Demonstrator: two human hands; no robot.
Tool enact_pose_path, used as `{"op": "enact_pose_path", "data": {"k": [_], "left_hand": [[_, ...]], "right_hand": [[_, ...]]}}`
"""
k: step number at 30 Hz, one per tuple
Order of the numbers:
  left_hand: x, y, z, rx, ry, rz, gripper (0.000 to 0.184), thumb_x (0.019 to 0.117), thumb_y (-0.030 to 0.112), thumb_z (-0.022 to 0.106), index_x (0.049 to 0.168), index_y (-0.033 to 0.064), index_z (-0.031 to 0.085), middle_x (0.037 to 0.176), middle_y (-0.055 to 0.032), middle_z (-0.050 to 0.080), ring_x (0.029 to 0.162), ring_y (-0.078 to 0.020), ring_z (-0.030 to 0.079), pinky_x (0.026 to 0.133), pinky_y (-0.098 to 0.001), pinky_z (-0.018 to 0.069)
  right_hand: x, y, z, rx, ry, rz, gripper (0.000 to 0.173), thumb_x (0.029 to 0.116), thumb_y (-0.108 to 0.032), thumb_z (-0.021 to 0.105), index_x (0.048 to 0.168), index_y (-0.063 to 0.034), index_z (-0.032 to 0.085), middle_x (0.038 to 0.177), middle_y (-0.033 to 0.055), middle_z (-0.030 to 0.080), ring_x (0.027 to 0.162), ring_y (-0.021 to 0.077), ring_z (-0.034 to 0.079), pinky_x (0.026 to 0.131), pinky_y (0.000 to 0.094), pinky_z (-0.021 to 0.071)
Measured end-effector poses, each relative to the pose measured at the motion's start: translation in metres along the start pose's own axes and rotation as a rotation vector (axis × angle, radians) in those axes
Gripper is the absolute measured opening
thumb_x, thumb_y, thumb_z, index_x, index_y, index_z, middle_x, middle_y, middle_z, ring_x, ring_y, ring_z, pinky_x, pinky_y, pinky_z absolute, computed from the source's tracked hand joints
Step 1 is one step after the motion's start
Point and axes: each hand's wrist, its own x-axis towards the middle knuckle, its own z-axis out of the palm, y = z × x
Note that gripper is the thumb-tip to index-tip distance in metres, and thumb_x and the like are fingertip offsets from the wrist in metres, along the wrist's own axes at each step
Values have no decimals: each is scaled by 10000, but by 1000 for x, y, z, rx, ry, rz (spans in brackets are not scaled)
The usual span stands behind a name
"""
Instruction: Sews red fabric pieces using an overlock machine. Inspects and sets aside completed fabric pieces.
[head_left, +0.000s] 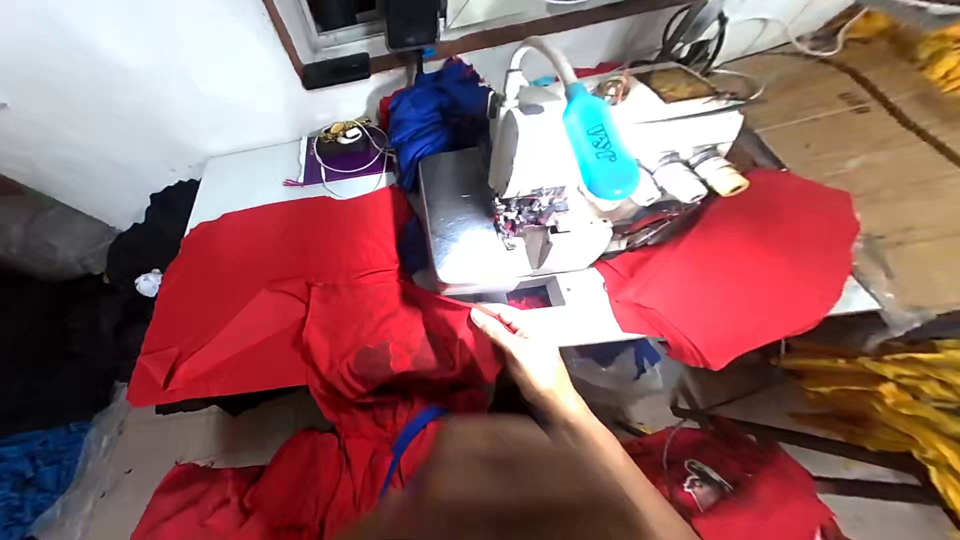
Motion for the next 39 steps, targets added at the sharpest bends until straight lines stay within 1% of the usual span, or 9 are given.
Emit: {"op": "enact_pose_path", "data": {"k": [3,7,14,17,22,26,32,36,39], "left_hand": [[-29,-107,18,306,97,-167,109,933,162,707,933,62,749,954,-31,737,879,-75,703,759,-241,607],[-35,-147,26,461,-12,-168,275,959,20,591,1195,47,728,1272,-71,678,1193,-158,643,991,-310,563],[-33,-163,22,466,6,-133,122,944,79,665,976,61,782,988,-18,746,1000,-108,683,927,-248,549],[-30,-160,15,496,9,-200,115,940,112,677,985,79,778,1007,-4,740,1029,-104,674,934,-253,546],[-21,-149,13,479,-64,-189,158,911,116,693,1046,96,772,1065,-1,714,1058,-111,652,914,-262,553],[-16,-139,14,548,97,-118,135,915,118,711,1026,64,766,1058,-53,709,1037,-131,661,906,-255,556],[-37,-139,34,572,23,-121,213,928,186,717,1108,82,761,1115,-61,708,1086,-171,660,902,-303,571],[-30,-140,34,657,26,-57,86,916,143,708,939,95,775,930,-37,686,961,-166,657,804,-271,559],[-37,-135,29,633,22,-92,70,901,138,705,874,110,763,917,-18,679,974,-157,648,850,-284,549]], "right_hand": [[-11,1,8,59,65,24,131,982,-228,672,976,-135,763,780,-29,719,695,60,665,646,276,563],[-22,3,8,132,67,-29,127,978,-180,668,1028,-113,762,808,-11,724,717,79,671,669,265,572],[-36,5,-4,115,68,88,172,927,-211,741,1069,-119,770,858,-23,754,771,68,703,719,259,593],[-39,11,-4,94,138,96,89,931,-201,742,903,-121,770,721,-34,700,638,53,625,604,252,517],[-38,3,-1,68,181,44,62,918,-191,764,906,-133,783,738,-30,722,650,57,651,618,258,543],[-33,-4,0,79,197,49,96,945,-216,741,940,-130,783,668,-37,676,565,50,585,540,232,481],[-32,-7,7,319,192,129,229,1026,-204,621,905,-59,749,698,52,690,594,115,652,569,263,569],[-32,-12,5,373,243,182,259,1040,-125,579,858,-19,730,659,64,677,555,112,639,545,252,560],[-27,-5,-1,245,302,86,269,1034,-197,608,823,-71,717,656,21,648,577,104,612,567,266,535]]}}
